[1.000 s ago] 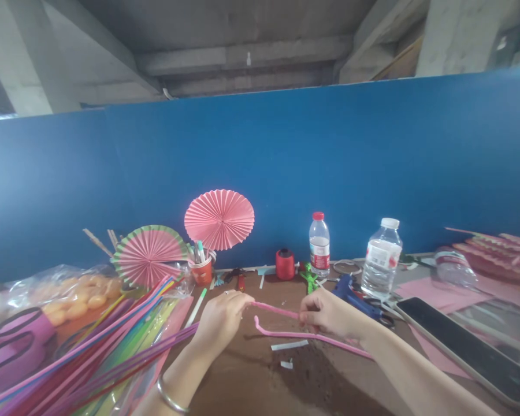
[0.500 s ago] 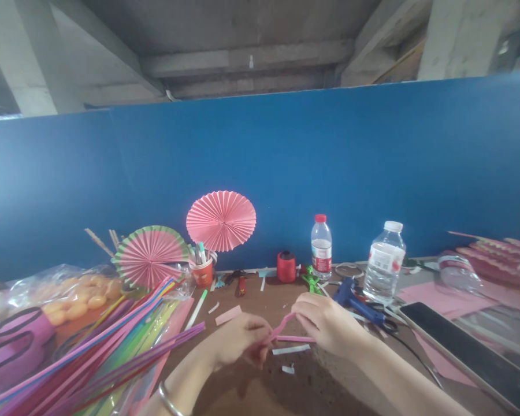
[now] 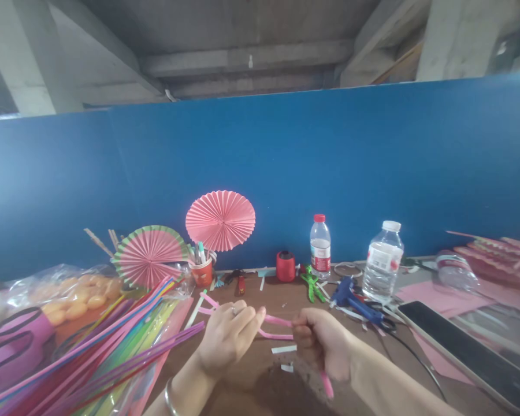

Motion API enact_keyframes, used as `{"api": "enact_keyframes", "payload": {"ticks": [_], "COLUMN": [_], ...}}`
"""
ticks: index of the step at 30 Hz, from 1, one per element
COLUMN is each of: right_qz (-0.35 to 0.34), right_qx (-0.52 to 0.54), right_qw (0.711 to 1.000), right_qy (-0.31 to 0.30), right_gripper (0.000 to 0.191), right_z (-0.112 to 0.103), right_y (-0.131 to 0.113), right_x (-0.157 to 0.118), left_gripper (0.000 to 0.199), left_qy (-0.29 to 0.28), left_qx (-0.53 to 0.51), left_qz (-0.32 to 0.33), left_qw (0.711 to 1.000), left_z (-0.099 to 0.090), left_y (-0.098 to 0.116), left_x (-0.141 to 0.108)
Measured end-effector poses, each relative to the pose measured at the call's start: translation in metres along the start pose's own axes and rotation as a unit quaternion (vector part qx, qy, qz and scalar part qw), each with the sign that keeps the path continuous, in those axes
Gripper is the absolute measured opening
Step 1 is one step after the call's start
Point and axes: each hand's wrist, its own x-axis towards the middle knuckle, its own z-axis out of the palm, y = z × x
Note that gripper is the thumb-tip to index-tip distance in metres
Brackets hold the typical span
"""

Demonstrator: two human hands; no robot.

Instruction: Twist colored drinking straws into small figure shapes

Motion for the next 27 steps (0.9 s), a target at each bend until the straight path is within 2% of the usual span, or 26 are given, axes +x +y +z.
{"api": "enact_keyframes", "payload": {"ticks": [2, 3, 5, 6, 7, 9, 12, 13, 14, 15, 16, 18, 19, 20, 21, 23, 27], "right_qz": [0.038, 0.029, -0.067, -0.143, -0.22, -0.319, -0.374, -0.382, -0.382, -0.367, -0.336, -0.235, -0.183, -0.143, -0.122, -0.133, -0.188], "right_qx": [0.011, -0.006, -0.11, -0.187, -0.264, -0.397, -0.539, -0.563, -0.569, -0.554, -0.515, -0.378, -0.297, -0.225, -0.171, -0.135, -0.21], "right_qw": [0.998, 0.999, 0.991, 0.967, 0.927, 0.837, 0.732, 0.711, 0.706, 0.725, 0.767, 0.881, 0.927, 0.957, 0.972, 0.978, 0.954], "right_qy": [-0.04, -0.035, 0.039, 0.096, 0.149, 0.199, 0.184, 0.178, 0.179, 0.182, 0.182, 0.161, 0.14, 0.118, 0.101, 0.089, 0.104], "right_gripper": [0.022, 0.022, 0.021, 0.017, 0.011, 0.012, 0.018, 0.021, 0.021, 0.021, 0.02, 0.02, 0.019, 0.018, 0.017, 0.016, 0.018], "right_z": [-0.001, -0.001, -0.002, -0.002, -0.001, 0.0, 0.001, 0.001, 0.002, 0.002, 0.004, 0.006, 0.008, 0.008, 0.008, 0.006, -0.001], "right_y": [-0.001, -0.003, -0.005, -0.006, -0.007, -0.006, 0.0, 0.002, 0.003, 0.004, 0.003, 0.0, -0.003, -0.005, -0.008, -0.012, -0.015], "right_x": [-0.002, -0.004, -0.008, -0.011, -0.013, -0.016, -0.015, -0.014, -0.013, -0.011, -0.01, -0.009, -0.009, -0.009, -0.009, -0.01, -0.012], "left_gripper": [0.022, 0.021, 0.021, 0.022, 0.023, 0.022, 0.019, 0.019, 0.02, 0.021, 0.023, 0.027, 0.028, 0.028, 0.028, 0.026, 0.022], "left_qy": [0.005, -0.007, -0.061, -0.093, -0.125, -0.173, -0.211, -0.218, -0.222, -0.221, -0.214, -0.189, -0.176, -0.168, -0.168, -0.189, -0.237], "left_qx": [0.02, 0.013, -0.026, -0.053, -0.083, -0.143, -0.211, -0.223, -0.229, -0.229, -0.224, -0.209, -0.203, -0.204, -0.212, -0.252, -0.35], "left_qz": [0.033, 0.027, -0.029, -0.077, -0.128, -0.216, -0.265, -0.267, -0.264, -0.253, -0.235, -0.193, -0.175, -0.165, -0.165, -0.194, -0.293], "left_qw": [0.999, 1.0, 0.997, 0.991, 0.98, 0.95, 0.917, 0.912, 0.91, 0.914, 0.921, 0.94, 0.947, 0.95, 0.949, 0.929, 0.858], "left_z": [-0.002, -0.002, 0.0, 0.001, 0.001, 0.001, -0.002, -0.002, -0.003, -0.003, -0.003, -0.003, -0.004, -0.005, -0.007, -0.011, -0.016], "left_y": [-0.001, -0.001, -0.002, -0.002, -0.002, -0.001, 0.001, 0.001, 0.001, 0.002, 0.002, 0.001, 0.001, 0.001, 0.0, -0.001, -0.006], "left_x": [-0.001, -0.001, 0.001, 0.003, 0.006, 0.01, 0.015, 0.016, 0.016, 0.016, 0.016, 0.016, 0.016, 0.016, 0.017, 0.019, 0.024]}}
